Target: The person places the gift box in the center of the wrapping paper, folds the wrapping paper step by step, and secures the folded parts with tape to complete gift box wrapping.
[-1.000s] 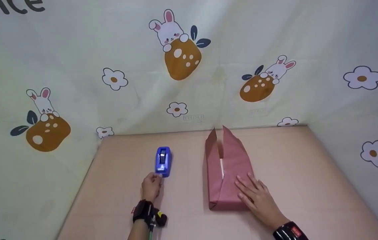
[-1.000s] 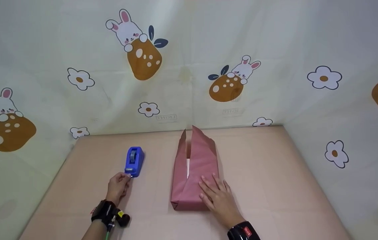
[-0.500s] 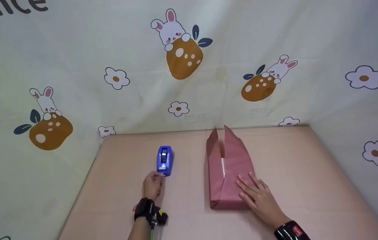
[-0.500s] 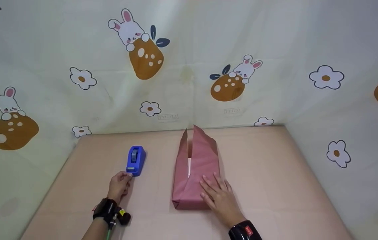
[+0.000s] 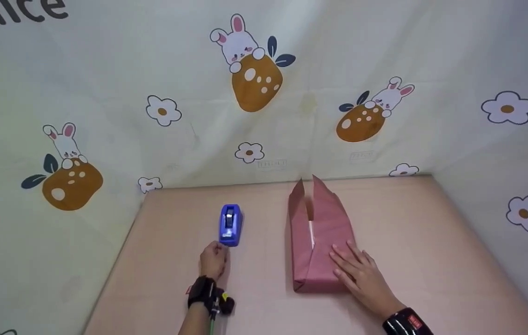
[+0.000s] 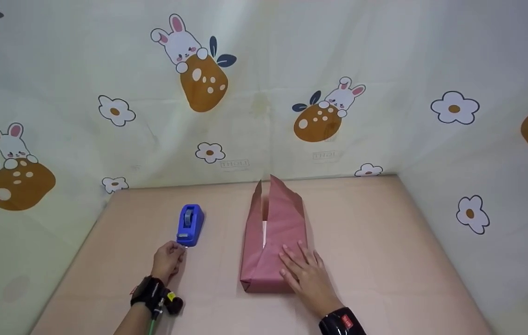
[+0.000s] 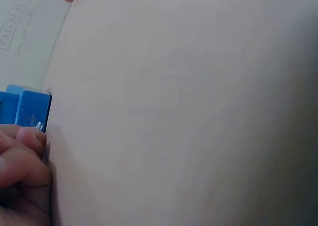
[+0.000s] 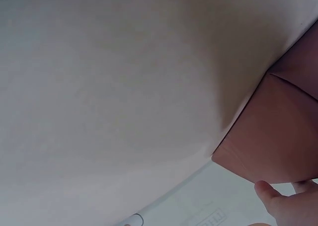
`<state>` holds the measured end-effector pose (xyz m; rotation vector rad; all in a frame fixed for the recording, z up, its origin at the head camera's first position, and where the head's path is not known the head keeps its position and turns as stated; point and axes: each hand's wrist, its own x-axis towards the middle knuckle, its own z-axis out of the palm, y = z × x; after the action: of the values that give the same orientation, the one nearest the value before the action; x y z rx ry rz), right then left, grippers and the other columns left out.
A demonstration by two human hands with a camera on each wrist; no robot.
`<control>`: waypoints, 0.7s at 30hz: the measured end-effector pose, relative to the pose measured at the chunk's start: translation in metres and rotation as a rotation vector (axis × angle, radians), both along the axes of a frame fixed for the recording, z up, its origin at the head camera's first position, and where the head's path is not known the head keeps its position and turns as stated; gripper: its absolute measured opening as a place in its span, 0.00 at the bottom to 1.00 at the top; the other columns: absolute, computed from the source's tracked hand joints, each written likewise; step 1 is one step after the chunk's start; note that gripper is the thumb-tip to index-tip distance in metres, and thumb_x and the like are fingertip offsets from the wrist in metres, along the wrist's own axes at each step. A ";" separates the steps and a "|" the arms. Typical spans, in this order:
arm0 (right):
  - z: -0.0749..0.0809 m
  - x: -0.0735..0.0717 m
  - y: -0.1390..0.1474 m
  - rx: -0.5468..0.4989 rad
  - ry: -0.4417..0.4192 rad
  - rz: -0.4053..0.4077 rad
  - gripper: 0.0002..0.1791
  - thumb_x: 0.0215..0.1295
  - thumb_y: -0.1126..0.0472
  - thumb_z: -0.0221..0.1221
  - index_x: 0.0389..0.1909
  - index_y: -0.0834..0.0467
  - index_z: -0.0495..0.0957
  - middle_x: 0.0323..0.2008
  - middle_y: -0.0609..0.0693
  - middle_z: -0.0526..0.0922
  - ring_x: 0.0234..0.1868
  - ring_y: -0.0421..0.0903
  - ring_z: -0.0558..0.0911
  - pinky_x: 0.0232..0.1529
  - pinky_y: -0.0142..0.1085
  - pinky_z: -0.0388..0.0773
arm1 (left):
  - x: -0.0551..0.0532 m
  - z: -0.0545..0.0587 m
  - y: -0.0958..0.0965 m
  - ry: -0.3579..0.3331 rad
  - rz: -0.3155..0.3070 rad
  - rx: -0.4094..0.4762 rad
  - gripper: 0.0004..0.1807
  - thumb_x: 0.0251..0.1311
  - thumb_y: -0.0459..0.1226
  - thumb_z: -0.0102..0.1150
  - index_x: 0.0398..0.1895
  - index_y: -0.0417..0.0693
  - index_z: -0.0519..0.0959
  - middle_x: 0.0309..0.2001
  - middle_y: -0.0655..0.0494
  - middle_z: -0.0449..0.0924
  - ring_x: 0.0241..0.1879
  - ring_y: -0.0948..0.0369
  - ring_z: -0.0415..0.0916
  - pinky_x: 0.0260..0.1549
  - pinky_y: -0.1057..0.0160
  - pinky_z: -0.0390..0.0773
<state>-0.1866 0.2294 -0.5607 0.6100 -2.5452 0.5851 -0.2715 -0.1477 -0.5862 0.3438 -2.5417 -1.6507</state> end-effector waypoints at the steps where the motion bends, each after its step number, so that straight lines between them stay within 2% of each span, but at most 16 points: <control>1: 0.000 0.000 0.000 -0.001 0.006 0.002 0.23 0.60 0.54 0.59 0.58 0.49 0.74 0.61 0.45 0.72 0.66 0.58 0.64 0.57 0.63 0.62 | 0.000 0.000 0.000 -0.008 -0.006 0.016 0.07 0.62 0.33 0.50 0.29 0.39 0.73 0.15 0.59 0.67 0.10 0.65 0.62 0.08 0.70 0.61; 4: -0.001 0.000 0.000 -0.008 0.010 0.004 0.23 0.60 0.54 0.59 0.57 0.49 0.75 0.61 0.44 0.73 0.66 0.58 0.64 0.57 0.63 0.62 | 0.001 0.001 -0.002 -0.035 -0.027 0.079 0.06 0.61 0.33 0.50 0.31 0.37 0.73 0.15 0.59 0.67 0.10 0.65 0.60 0.08 0.70 0.60; 7: -0.001 0.000 0.000 -0.003 0.002 0.002 0.23 0.60 0.53 0.59 0.58 0.48 0.74 0.61 0.44 0.72 0.67 0.58 0.64 0.57 0.63 0.62 | 0.002 0.001 -0.004 -0.094 -0.033 0.159 0.07 0.62 0.35 0.51 0.34 0.38 0.73 0.17 0.58 0.67 0.11 0.66 0.60 0.09 0.70 0.61; 10: -0.001 0.000 0.000 -0.003 -0.011 -0.002 0.23 0.61 0.52 0.59 0.58 0.48 0.74 0.62 0.43 0.72 0.67 0.57 0.63 0.57 0.63 0.62 | 0.003 0.002 -0.003 -0.126 -0.041 0.202 0.09 0.62 0.38 0.52 0.36 0.40 0.73 0.18 0.58 0.67 0.12 0.65 0.60 0.09 0.70 0.61; 13: 0.000 0.001 0.000 -0.008 -0.019 -0.006 0.23 0.61 0.52 0.59 0.58 0.48 0.74 0.62 0.43 0.72 0.67 0.57 0.63 0.57 0.63 0.61 | 0.005 0.009 0.004 -0.137 -0.070 0.235 0.10 0.62 0.40 0.52 0.39 0.41 0.73 0.20 0.57 0.67 0.12 0.66 0.59 0.10 0.70 0.60; 16: 0.002 0.002 0.000 -0.005 -0.022 -0.008 0.23 0.61 0.52 0.58 0.58 0.49 0.74 0.62 0.44 0.72 0.67 0.57 0.63 0.58 0.63 0.61 | 0.007 0.018 0.017 -0.129 -0.118 0.253 0.10 0.62 0.39 0.53 0.39 0.40 0.74 0.19 0.58 0.67 0.10 0.67 0.57 0.09 0.71 0.58; 21: 0.003 0.001 0.001 0.014 -0.030 -0.012 0.23 0.62 0.52 0.57 0.59 0.49 0.73 0.62 0.44 0.71 0.68 0.57 0.62 0.58 0.63 0.61 | 0.013 0.041 0.051 -0.032 -0.248 0.227 0.10 0.61 0.37 0.54 0.37 0.36 0.74 0.17 0.61 0.67 0.12 0.68 0.60 0.10 0.72 0.61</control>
<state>-0.1853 0.2304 -0.5574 0.5945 -2.5816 0.5768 -0.2580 -0.0969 -0.5452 0.0714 -2.5093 -2.0440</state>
